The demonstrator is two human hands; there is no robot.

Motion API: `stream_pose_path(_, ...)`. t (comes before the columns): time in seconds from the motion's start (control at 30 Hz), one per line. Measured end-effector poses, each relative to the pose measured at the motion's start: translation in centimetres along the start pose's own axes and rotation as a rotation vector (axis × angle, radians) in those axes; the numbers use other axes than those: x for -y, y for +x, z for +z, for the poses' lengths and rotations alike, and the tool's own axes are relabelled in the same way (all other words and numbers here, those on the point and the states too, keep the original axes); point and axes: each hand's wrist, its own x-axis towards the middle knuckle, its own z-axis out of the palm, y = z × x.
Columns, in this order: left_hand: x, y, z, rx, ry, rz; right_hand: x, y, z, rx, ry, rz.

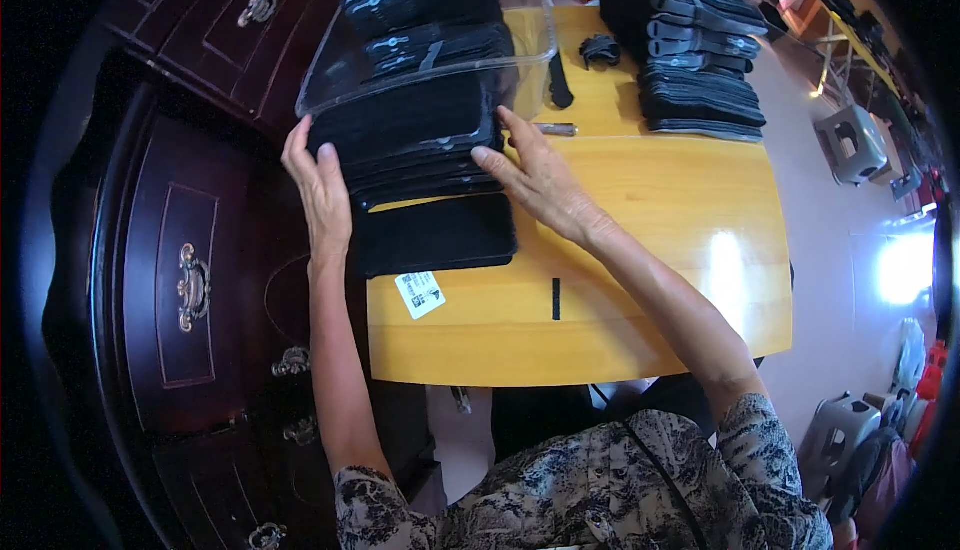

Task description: Inspecting and organizing hook-and-loop cable straps at a manufacturing workbench.

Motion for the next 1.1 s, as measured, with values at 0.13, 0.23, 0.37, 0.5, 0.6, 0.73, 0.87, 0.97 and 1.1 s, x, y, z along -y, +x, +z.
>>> stream_pose_path(0.13, 0.7, -0.8, -0.1, -0.110, -0.147, -0.118, -0.9, -0.7, -0.1, 0.003, 0.020, -0.056)
stream_pose_path(0.23, 0.2, -2.4, -1.2, -0.096, -0.075, -0.081, -0.4, -1.5, -2.9, -0.023, 0.068, -0.067)
stream_pose_path(0.37, -3.7, -5.0, -1.7, -0.001, -0.014, -0.046, -4.7, -2.4, -10.2, -0.277, -0.282, -0.197)
stream_pose_path(0.5, -7.2, -7.9, -1.7, 0.056, 0.006, 0.107, -7.4, -4.1, -18.0, -0.381, -0.560, -0.126)
stream_pose_path(0.6, -9.3, -9.2, -0.6, 0.122, -0.049, 0.133, -8.6, -5.2, -20.2, -0.277, -0.608, 0.008)
stream_pose_path(0.73, -12.5, -9.3, 2.6, 0.253, -0.186, 0.230, -10.2, -6.1, -20.8, -0.267, -0.692, -0.017)
stream_pose_path(0.87, -16.2, -9.1, 5.3, 0.420, -0.341, 0.299, -10.9, -6.1, -20.5, -0.307, -0.664, -0.102)
stream_pose_path(0.97, -18.3, -10.3, 7.2, 0.511, -0.378, 0.301, -10.4, -5.2, -20.2, -0.368, -0.694, -0.151)
stream_pose_path(1.1, -20.7, -12.4, 8.3, 0.617, -0.404, 0.208, -12.6, -4.7, -20.1, -0.408, -0.862, -0.150)
